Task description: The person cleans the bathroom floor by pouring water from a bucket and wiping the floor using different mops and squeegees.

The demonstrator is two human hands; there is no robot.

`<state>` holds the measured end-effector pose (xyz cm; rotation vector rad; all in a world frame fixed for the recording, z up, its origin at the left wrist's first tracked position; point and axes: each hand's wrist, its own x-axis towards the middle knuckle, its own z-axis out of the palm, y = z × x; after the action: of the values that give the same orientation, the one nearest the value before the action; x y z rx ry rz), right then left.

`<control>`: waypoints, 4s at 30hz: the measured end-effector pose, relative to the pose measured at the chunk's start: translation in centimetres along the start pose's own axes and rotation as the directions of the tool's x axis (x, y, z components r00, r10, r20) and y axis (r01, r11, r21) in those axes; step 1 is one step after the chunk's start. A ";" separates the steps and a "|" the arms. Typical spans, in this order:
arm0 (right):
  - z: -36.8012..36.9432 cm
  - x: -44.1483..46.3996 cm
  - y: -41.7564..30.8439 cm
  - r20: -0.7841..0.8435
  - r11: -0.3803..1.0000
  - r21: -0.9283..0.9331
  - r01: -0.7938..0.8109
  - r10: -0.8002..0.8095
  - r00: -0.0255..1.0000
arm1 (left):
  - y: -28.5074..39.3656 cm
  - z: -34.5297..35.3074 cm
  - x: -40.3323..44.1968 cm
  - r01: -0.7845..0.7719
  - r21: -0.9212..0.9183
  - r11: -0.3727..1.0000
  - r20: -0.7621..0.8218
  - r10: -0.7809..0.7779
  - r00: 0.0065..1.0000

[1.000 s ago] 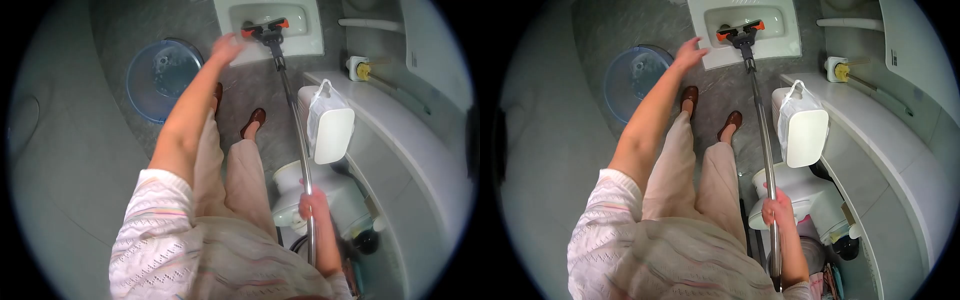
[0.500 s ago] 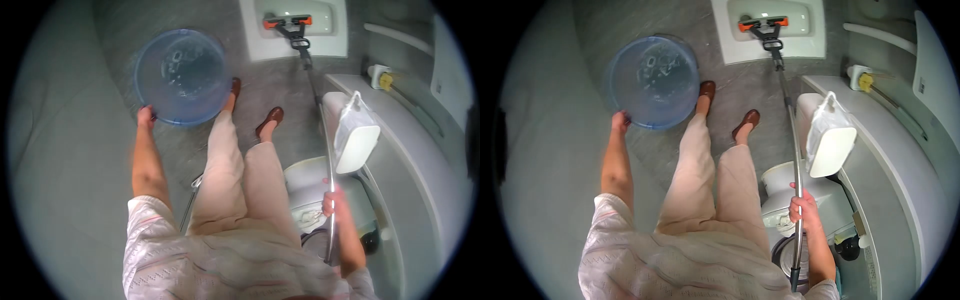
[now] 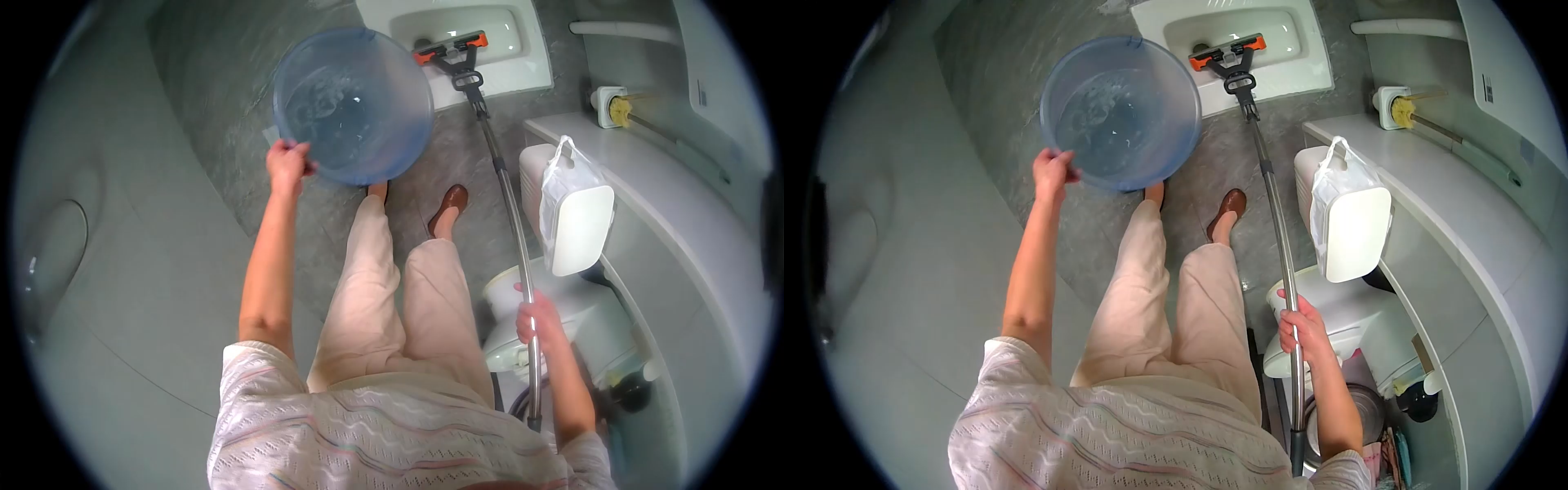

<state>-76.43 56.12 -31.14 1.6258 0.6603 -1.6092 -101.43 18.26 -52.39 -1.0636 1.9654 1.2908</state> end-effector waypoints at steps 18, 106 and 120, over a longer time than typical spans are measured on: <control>-3.6 -1.1 -1.3 0.043 1.000 -0.002 0.023 -0.023 0.999 | 6.7 13.4 -1.6 -0.141 0.049 0.989 0.049 0.138 0.989; -2.3 -18.9 8.2 -0.012 0.987 -0.039 0.154 -0.155 0.988 | 6.7 23.0 -22.9 -0.671 0.392 0.630 0.404 0.537 0.740; -0.6 -18.6 8.4 -0.063 0.979 -0.133 0.154 -0.164 0.984 | 4.9 20.3 -27.3 -0.661 0.443 0.605 0.529 0.419 0.738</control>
<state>-70.90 54.16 -11.62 1.5780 0.9338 -1.5897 -90.54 46.67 -36.36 0.1502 2.2288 0.8951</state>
